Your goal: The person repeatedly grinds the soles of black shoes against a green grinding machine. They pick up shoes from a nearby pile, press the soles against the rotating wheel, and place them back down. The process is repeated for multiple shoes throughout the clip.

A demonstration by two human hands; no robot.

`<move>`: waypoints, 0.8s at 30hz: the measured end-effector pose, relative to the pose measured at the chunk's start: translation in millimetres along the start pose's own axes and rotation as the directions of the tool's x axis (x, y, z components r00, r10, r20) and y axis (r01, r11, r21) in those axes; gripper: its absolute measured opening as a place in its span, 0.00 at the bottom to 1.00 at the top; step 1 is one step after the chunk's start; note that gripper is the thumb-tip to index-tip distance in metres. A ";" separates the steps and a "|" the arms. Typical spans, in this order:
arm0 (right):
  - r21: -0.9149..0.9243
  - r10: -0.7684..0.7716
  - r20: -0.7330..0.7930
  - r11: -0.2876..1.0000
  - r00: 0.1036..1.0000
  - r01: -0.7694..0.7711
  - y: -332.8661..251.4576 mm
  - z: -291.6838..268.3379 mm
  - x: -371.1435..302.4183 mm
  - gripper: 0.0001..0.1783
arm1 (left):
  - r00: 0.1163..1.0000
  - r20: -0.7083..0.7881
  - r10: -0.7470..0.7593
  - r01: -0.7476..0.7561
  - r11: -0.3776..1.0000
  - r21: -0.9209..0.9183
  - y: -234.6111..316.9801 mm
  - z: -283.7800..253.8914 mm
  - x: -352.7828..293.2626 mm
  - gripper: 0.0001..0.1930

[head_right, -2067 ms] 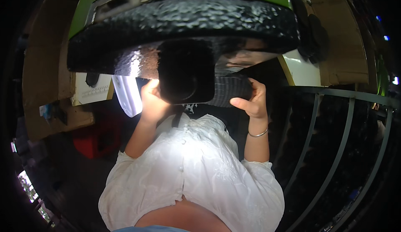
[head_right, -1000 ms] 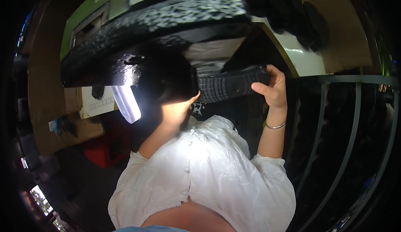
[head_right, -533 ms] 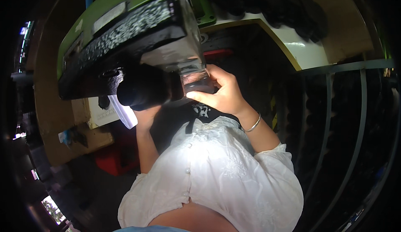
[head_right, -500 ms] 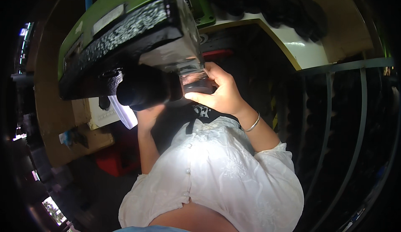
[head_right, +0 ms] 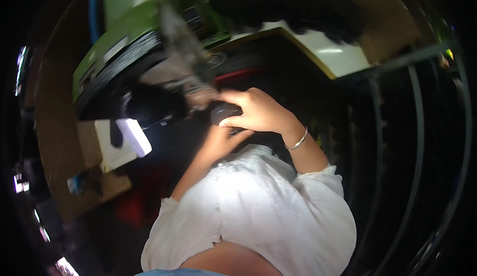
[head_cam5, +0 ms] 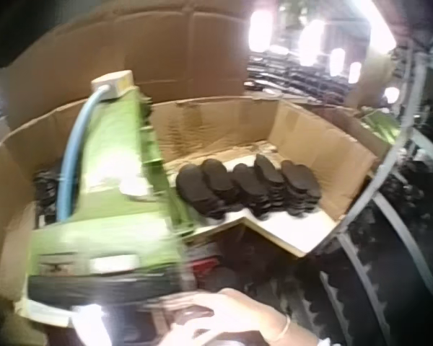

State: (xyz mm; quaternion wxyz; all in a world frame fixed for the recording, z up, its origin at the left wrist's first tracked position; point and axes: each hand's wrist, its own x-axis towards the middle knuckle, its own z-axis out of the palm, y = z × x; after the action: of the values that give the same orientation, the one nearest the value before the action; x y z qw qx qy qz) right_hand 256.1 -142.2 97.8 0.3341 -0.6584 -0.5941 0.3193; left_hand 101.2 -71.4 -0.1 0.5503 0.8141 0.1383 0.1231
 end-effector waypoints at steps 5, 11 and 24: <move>-0.116 0.022 -0.834 0.970 0.551 -0.214 20.3 -48.7 -54.5 0.14 | 0.883 -0.469 -0.033 0.084 0.992 0.089 -20.5 -48.7 -21.8 0.10; -0.401 -0.140 -0.894 0.675 0.426 -0.619 101.8 -97.8 -88.3 0.17 | 0.529 -0.802 0.278 0.428 0.728 0.535 -122.3 -138.7 -91.3 0.09; -0.091 0.166 -0.945 0.693 0.281 -0.715 235.9 -126.9 17.9 0.14 | 0.285 -0.877 0.386 0.879 0.259 0.400 -175.6 -208.6 -166.4 0.26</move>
State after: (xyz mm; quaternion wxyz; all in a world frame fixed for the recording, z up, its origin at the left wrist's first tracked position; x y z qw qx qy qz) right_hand 495.6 -148.8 -23.2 0.2983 -0.9259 -0.1660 -0.1617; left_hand -143.2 110.9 -95.6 -0.2015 0.6743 0.6321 0.3242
